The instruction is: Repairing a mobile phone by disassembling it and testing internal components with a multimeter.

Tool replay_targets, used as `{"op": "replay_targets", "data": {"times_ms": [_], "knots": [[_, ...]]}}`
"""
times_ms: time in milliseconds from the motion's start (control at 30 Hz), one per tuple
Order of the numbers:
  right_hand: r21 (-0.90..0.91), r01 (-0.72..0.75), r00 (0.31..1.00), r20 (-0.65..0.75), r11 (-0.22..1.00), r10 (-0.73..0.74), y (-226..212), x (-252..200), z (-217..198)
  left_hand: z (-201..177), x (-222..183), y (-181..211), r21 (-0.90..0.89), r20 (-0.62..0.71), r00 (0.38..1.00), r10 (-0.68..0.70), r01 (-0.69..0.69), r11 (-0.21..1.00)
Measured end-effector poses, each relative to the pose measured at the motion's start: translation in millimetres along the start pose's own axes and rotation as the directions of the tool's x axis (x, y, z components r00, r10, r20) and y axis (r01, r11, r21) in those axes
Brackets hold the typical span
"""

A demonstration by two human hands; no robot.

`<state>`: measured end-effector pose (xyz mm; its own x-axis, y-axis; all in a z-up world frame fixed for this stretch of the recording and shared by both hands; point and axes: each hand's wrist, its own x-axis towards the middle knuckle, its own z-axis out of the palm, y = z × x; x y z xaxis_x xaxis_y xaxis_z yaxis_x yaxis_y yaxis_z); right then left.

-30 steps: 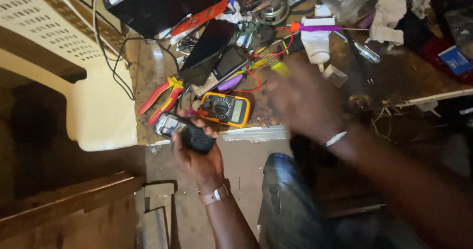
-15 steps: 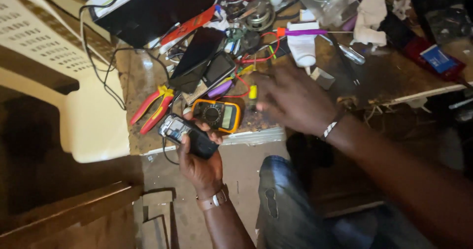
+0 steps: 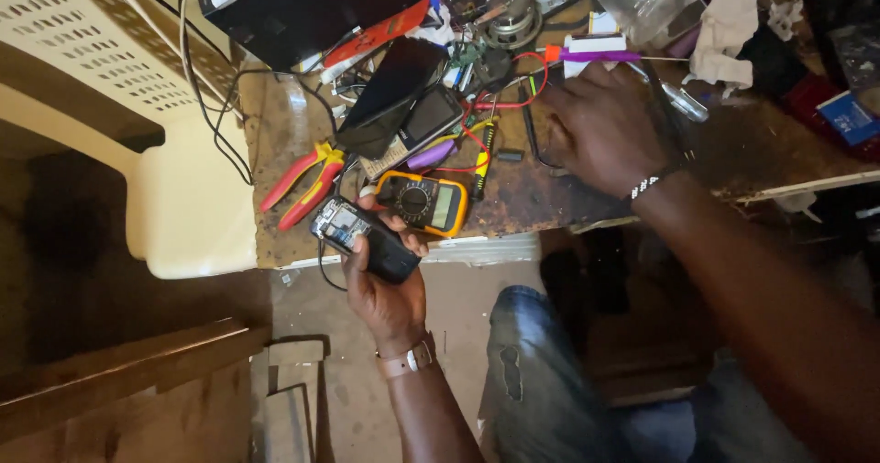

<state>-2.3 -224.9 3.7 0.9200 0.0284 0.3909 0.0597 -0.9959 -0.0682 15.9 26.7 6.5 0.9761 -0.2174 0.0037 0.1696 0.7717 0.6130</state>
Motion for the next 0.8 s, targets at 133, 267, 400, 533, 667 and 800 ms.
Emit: {"op": "replay_targets", "data": {"times_ms": [133,267,400,533,667,800], "knots": [[-0.117,-0.027,1.0,-0.009,0.993,0.026,-4.7,0.5,0.8,-0.2,-1.6,-0.3,0.012,0.015,1.0,0.006,-0.006,1.0],[-0.261,-0.009,1.0,0.017,0.965,0.014,-5.8,0.4,3.6,-3.4,-0.1,2.0,-0.01,0.001,1.0,0.018,-0.018,1.0],[-0.307,0.054,0.998,0.059,0.95,-0.038,-5.6,-1.1,3.0,-8.6,-0.6,3.6,-0.008,-0.036,0.999,-0.005,0.005,1.0],[-0.281,0.083,0.995,0.079,0.956,-0.063,-7.7,-2.0,5.2,-4.1,0.1,4.2,-0.038,-0.018,1.0,-0.009,0.008,0.999],[-0.106,0.024,0.997,0.077,0.994,-0.016,-9.9,2.8,1.7,-4.6,0.2,3.4,-0.039,-0.039,0.999,-0.011,0.01,0.999],[-0.155,0.023,0.995,0.102,0.988,-0.007,-9.1,6.3,2.5,-1.2,-1.6,2.2,-0.016,-0.014,1.0,0.006,-0.006,1.0]]}}
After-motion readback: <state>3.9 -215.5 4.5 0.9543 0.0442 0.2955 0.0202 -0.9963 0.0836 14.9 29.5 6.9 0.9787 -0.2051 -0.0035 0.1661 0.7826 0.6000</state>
